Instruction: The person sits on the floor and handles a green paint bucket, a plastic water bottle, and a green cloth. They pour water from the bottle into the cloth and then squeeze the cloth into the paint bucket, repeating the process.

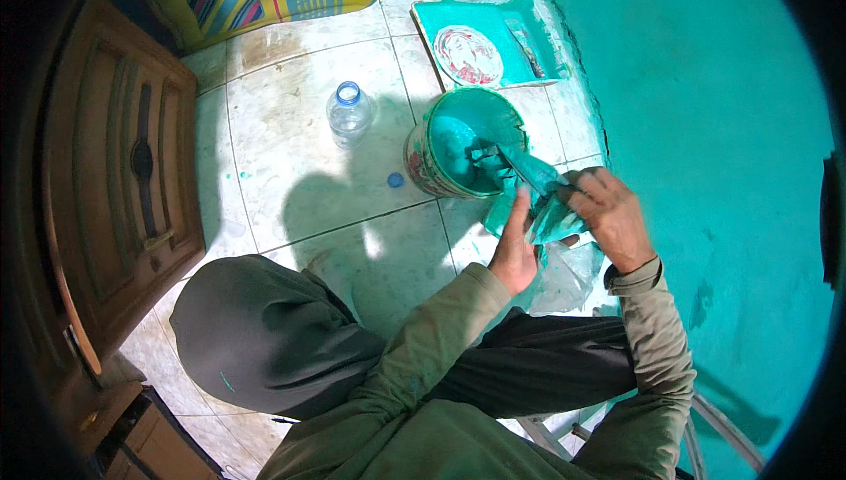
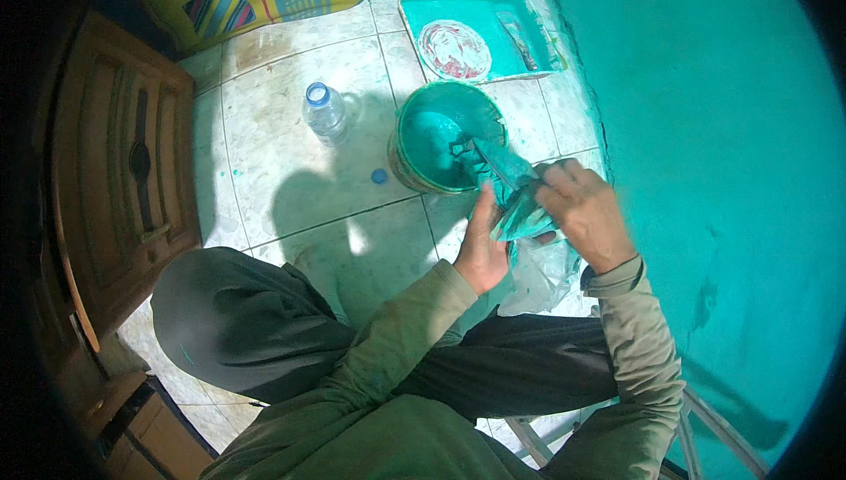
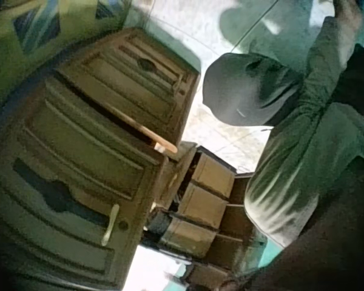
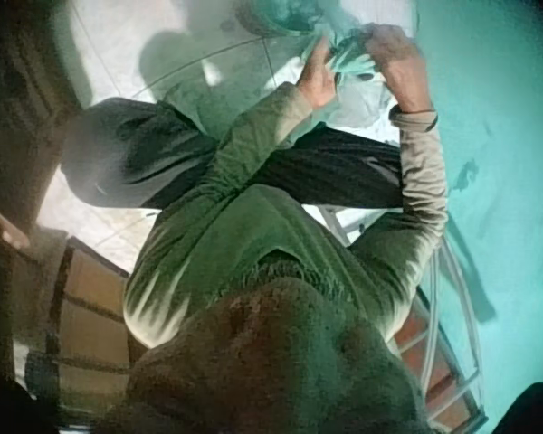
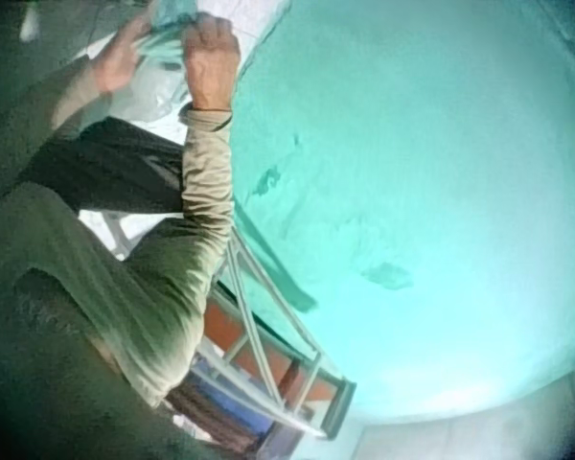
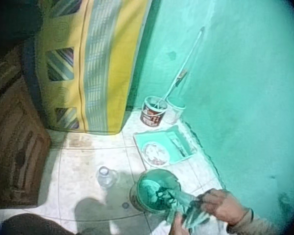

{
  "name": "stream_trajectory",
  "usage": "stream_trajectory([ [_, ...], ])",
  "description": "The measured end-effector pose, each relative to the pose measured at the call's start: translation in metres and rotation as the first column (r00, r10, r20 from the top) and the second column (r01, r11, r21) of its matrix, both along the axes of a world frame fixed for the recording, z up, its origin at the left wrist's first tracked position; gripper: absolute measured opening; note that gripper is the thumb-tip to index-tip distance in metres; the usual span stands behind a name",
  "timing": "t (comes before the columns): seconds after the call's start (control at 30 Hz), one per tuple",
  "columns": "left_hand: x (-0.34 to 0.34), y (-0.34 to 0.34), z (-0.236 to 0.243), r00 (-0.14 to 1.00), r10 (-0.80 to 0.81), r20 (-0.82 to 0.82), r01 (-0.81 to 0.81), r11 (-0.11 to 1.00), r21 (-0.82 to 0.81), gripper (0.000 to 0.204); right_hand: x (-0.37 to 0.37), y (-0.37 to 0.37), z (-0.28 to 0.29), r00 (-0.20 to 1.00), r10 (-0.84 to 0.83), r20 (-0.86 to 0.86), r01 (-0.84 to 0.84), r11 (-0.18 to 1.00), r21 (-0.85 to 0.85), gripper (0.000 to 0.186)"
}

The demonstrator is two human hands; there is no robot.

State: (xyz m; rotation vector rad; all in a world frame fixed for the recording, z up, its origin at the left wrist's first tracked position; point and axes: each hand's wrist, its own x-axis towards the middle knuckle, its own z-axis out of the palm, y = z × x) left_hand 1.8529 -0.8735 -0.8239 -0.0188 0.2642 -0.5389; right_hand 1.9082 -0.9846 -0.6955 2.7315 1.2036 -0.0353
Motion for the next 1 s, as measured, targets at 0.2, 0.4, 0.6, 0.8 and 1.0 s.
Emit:
stream_trajectory([
  [0.2,0.002,0.001,-0.011,0.999,-0.025,0.021,0.024,0.999,0.046,0.035,-0.032,0.000,-0.016,0.926,-0.116,-0.360,0.196,0.961,0.195,0.037],
  [0.4,0.001,-0.003,-0.018,0.999,0.031,-0.016,-0.030,0.999,0.041,0.032,-0.027,0.002,-0.003,0.641,-0.479,-0.600,0.735,0.608,0.300,0.076],
  [0.6,0.004,-0.010,-0.020,0.999,0.029,-0.042,-0.030,0.999,-0.013,0.034,-0.046,0.003,-0.048,0.606,-0.618,-0.501,0.772,0.610,0.180,0.076],
  [0.8,0.003,-0.011,-0.015,0.997,-0.005,0.082,-0.006,0.991,0.132,0.040,-0.046,0.001,-0.056,0.881,-0.383,-0.278,0.439,0.881,0.178,0.047],
  [1.0,0.005,-0.021,-0.030,0.990,-0.019,-0.138,0.032,0.995,0.093,0.030,-0.051,0.009,-0.055,0.938,-0.272,-0.214,0.288,0.957,0.046,0.043],
])
